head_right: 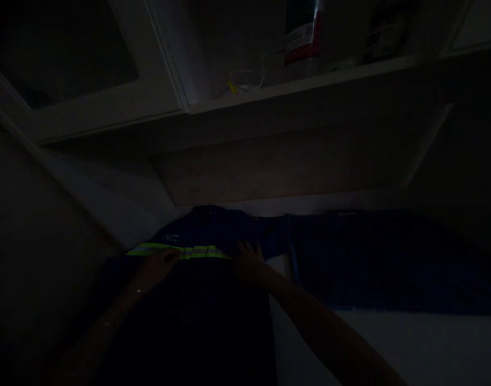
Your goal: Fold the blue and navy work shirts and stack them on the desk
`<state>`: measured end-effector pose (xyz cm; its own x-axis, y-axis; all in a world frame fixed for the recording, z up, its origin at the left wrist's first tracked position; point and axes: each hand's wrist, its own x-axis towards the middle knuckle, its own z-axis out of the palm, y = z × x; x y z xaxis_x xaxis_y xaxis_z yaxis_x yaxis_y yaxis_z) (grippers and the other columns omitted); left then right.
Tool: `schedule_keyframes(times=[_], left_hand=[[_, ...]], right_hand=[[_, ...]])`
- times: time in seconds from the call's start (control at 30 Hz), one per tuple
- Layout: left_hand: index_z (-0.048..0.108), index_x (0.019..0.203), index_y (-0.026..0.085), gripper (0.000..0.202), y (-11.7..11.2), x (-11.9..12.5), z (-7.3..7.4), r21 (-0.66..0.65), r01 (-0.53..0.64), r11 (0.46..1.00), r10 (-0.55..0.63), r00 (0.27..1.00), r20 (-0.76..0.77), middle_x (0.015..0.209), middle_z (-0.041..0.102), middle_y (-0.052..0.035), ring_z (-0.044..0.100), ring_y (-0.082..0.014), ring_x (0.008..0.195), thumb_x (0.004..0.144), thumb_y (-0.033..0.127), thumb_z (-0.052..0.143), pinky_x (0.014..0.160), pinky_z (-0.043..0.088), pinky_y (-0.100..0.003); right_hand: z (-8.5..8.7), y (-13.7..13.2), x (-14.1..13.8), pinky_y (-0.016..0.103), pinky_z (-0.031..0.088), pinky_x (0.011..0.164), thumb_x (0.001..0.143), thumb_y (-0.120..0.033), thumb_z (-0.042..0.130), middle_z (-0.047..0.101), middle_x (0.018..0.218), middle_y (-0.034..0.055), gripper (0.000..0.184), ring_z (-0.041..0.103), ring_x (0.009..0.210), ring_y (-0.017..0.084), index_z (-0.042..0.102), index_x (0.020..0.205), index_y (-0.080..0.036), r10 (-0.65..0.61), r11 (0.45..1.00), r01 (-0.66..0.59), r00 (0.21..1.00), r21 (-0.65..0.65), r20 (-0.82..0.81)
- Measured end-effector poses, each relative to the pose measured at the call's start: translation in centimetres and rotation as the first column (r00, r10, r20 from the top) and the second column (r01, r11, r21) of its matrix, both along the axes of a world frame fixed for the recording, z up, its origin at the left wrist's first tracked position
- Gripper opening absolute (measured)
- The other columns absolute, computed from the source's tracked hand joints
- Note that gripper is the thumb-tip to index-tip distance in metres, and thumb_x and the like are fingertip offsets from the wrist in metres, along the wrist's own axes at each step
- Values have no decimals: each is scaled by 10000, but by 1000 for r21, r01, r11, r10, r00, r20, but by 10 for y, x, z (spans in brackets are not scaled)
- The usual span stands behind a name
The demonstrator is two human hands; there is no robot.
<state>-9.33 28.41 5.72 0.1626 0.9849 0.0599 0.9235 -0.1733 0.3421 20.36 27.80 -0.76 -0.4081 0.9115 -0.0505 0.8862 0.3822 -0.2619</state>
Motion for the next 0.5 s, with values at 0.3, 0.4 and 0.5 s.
schedule_keyframes(times=[0.3, 0.4, 0.5], left_hand=[[665, 1042, 151, 333, 160, 30, -1, 79, 101, 992, -78, 963, -258, 1151, 664, -143, 604, -226, 1070, 916, 264, 378, 953, 402, -318], [667, 1099, 141, 342, 191, 34, -26, -35, 122, 992, -127, 946, -297, 1226, 641, -152, 586, -243, 1131, 874, 315, 479, 974, 403, -316], [657, 1168, 157, 500, 209, 37, -47, -195, 130, 972, -189, 927, -325, 1253, 648, -140, 609, -262, 1118, 764, 451, 629, 937, 451, -316]], right_hand=[[-69, -12, 85, 415, 403, 1076, 931, -512, 299, 362, 1506, 203, 747, 404, 1362, 299, 194, 1514, -58, -682, 605, 751, 320, -263, -658], [-85, -24, 96, 395, 402, 1079, 891, -557, 376, 383, 1510, 150, 781, 412, 1357, 285, 237, 1519, -114, -586, 604, 761, 221, -239, -779], [-87, -27, 89, 420, 430, 1041, 851, -580, 468, 505, 1417, 147, 770, 495, 1285, 287, 354, 1477, -146, -556, 636, 732, 215, -245, -803]])
